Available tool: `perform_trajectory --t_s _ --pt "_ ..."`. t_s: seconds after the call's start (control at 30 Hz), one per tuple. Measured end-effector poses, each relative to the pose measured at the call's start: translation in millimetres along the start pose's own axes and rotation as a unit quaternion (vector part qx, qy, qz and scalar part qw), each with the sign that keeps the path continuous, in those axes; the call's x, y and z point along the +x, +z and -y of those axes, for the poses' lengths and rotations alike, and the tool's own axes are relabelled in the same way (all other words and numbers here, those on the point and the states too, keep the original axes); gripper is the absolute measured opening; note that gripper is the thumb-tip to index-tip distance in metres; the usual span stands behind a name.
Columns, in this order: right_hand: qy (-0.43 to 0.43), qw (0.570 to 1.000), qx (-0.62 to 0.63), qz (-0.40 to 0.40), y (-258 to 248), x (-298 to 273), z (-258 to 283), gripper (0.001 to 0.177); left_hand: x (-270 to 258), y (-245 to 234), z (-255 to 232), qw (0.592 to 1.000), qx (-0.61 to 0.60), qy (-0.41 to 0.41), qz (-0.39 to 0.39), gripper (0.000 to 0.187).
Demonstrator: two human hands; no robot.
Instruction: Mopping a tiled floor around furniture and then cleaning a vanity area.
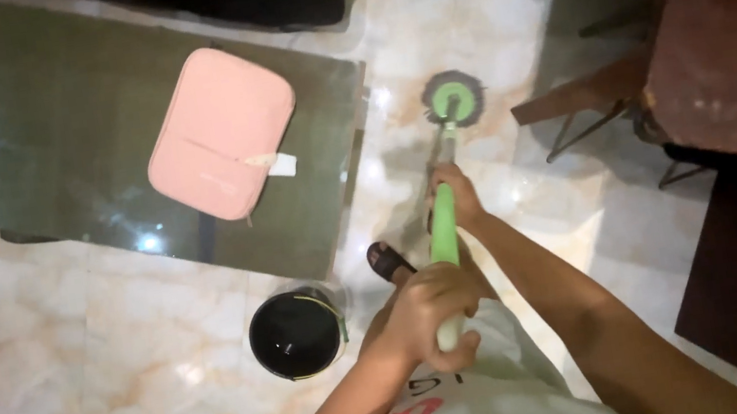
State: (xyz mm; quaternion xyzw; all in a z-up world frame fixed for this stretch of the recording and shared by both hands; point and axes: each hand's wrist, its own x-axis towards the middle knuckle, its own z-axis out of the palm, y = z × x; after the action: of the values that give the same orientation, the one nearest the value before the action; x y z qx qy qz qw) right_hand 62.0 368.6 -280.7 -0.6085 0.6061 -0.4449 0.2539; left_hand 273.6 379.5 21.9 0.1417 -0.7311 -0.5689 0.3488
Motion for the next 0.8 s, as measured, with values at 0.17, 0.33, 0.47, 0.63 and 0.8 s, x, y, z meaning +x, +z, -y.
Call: perform_trajectory --t_s 0.17,0.33,0.47,0.63,0.8 --pt "0.066 0.981 0.086 0.163 50.5 11.1 45.9 0.030 -20.2 -9.6 -46.8 0.994 0.092 -0.024 -0.048 0.026" --pt "-0.069 0.964 0.138 0.217 74.4 7.5 72.2 0.027 -37.1 7.7 -53.4 0.993 0.113 -0.020 -0.007 0.024" --pt "-0.026 0.952 0.095 0.290 54.6 -20.3 87.9 0.026 -48.3 38.1 -63.2 0.994 0.103 -0.007 0.047 0.023" --pt "0.040 0.971 0.061 0.228 -2.9 -76.5 82.7 0.023 -52.6 96.3 -62.2 0.993 0.077 0.039 0.075 0.023" --pt "0.073 0.987 0.034 0.141 -83.7 -161.2 43.3 0.021 -62.1 168.5 -60.2 0.991 0.021 0.056 0.120 0.024"
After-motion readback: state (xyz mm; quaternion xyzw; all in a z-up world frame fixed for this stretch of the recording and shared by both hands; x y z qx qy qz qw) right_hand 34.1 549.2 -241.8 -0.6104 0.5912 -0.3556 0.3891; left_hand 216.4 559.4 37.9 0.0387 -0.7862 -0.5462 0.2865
